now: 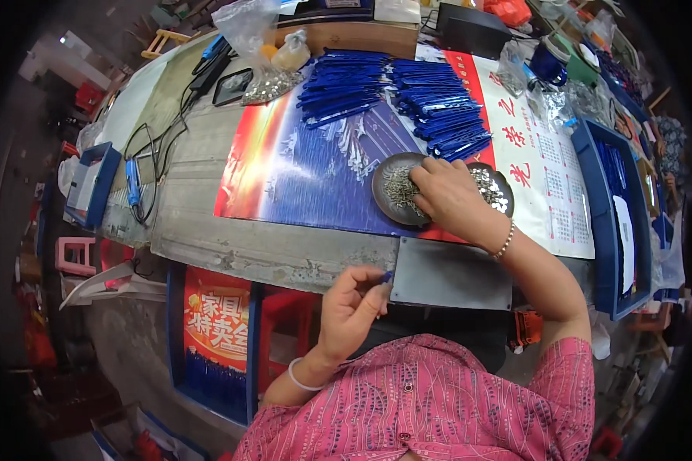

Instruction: Manually picking small metal pins from a container and inserting them into blue plastic connector housings.

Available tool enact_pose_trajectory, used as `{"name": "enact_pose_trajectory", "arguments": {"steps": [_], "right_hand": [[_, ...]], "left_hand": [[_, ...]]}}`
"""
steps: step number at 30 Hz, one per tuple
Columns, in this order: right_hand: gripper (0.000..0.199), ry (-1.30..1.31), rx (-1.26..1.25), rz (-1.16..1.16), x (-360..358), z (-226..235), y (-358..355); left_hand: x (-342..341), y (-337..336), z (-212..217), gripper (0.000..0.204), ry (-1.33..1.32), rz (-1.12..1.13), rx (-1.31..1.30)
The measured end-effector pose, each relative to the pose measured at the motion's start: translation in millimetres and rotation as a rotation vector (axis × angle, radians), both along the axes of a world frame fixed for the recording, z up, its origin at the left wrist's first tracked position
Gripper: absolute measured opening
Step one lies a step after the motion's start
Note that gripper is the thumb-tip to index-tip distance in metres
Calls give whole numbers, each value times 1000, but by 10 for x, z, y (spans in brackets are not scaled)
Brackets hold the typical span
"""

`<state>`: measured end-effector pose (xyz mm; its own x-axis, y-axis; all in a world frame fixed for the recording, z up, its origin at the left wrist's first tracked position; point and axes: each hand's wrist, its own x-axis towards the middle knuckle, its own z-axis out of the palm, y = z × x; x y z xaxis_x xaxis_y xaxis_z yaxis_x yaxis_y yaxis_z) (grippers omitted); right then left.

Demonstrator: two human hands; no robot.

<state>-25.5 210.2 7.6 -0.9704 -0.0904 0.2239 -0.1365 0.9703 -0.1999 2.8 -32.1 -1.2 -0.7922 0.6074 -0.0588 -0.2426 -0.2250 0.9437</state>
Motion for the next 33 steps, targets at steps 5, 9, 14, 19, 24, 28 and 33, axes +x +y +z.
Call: {"name": "enact_pose_trajectory", "arguments": {"steps": [5, 9, 14, 19, 24, 28, 33], "right_hand": [[11, -35, 98, -16, -97, -65, -17], [8, -42, -27, -17, -97, 6, 25], [13, 21, -476, -40, -77, 103, 65], [18, 15, -519, -54, -91, 86, 133], [20, 18, -166, 32, -98, -78, 88], [11, -21, 4, 9, -132, -114, 65], [13, -55, -181, 18, -140, -78, 140]], "left_hand": [[-1, -74, -49, 16, 1, 4, -46], [-54, -65, -46, 16, 10, 19, -32], [-82, -33, -89, 14, 45, 0, -21], [-103, -5, -54, 15, 199, -29, -14], [-89, -32, -75, 14, 373, -26, -160], [-80, -30, -114, 15, 413, -33, -178], [-78, -24, -122, 15, 398, -48, -186]]}}
